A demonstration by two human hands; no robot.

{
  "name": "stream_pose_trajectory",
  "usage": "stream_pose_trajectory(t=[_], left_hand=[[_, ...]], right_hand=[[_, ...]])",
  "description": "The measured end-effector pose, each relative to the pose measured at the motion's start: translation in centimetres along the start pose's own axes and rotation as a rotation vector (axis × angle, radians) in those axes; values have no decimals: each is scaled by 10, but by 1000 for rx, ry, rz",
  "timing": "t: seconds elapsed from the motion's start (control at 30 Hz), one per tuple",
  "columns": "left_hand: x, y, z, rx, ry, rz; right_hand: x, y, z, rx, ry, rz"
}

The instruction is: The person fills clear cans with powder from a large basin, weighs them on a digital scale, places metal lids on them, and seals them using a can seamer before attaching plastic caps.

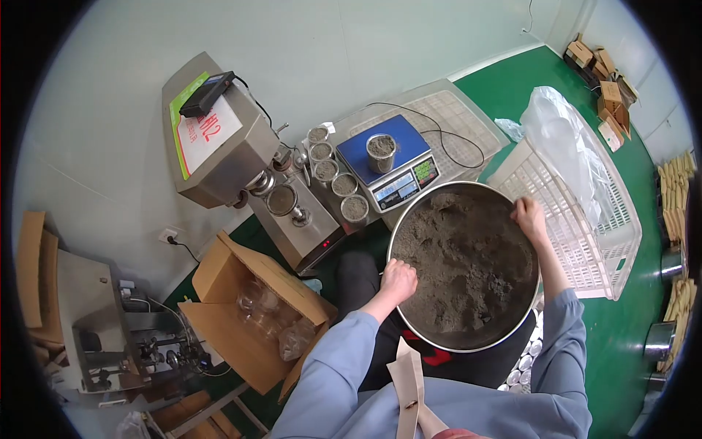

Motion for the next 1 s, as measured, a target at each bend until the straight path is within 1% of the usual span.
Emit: stream_pose_trajectory(t=[0.03, 0.07, 0.1, 0.2, 0.3, 0.33, 0.4, 0.43, 0.47, 0.5, 0.57, 0.6, 0.63, 0.67, 0.7, 0.77, 0.8, 0.83, 0.87, 0.9, 0.93, 1.0], left_hand=[[0, 1, 1, 2, -2, 5], [0, 1, 1, 3, -1, 10], [1, 1, 1, 13, -11, 9], [1, 2, 1, 35, -20, 9], [0, 4, -2, 39, -6, 7], [1, 3, -1, 31, -31, 6], [3, 2, 1, 9, -76, -3], [1, 4, -1, -24, -47, -10], [-1, 5, -4, -57, -15, -20], [0, 5, -7, -85, 19, -29], [9, 19, -6, -338, 129, -239], [14, 31, -2, -468, 181, -343], [24, 46, 1, -1265, -125, -544], [31, 70, -2, -2049, -487, -712], [24, 99, -5, -2361, -556, -466], [25, 105, -14, -2420, -650, -346], [25, 107, -18, -2445, -698, -284], [20, 105, -46, -2477, -730, -297], [0, 106, -75, -2510, -793, -339], [-8, 101, -102, -2385, -855, -299], [-12, 91, -103, -2524, -971, -70], [-18, 82, -88, -1976, -601, -333]], right_hand=[[-26, 11, 0, -356, 26, -226], [-42, 19, 6, -407, -74, -117], [-58, 47, 17, -454, -115, -137], [-102, 110, 53, -460, -132, -53], [-116, 115, 56, -386, -192, 197], [-120, 98, 47, -421, -145, 142], [-126, 38, 22, -500, -53, 27], [-128, 26, 17, -442, -35, -7], [-130, -4, 11, -375, 77, -120], [-135, -39, 7, -280, 130, -193], [-154, -126, -2, -73, 138, -350], [-172, -151, 9, 3, 161, -418], [-189, -172, 21, 144, 111, -475], [-209, -177, 48, 247, 33, -547], [-223, -197, 59, 301, -93, -622], [-250, -166, 93, 290, 55, -445], [-246, -154, 93, 265, 75, -389], [-241, -118, 104, 413, 67, -187], [-254, -71, 115, 559, 56, 50], [-261, -31, 112, 222, -79, 63], [-275, 18, 123, 29, -58, -45], [-286, 10, 95, 53, 51, 120]])
Point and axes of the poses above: each hand's wrist, its own x-axis towards the middle knuckle, its own z-axis out of the palm, y = z × x, the point moved 2 cm from there along x, towards the middle knuckle, and after that the axes turned 10 degrees about x, right-handed, at the moved point
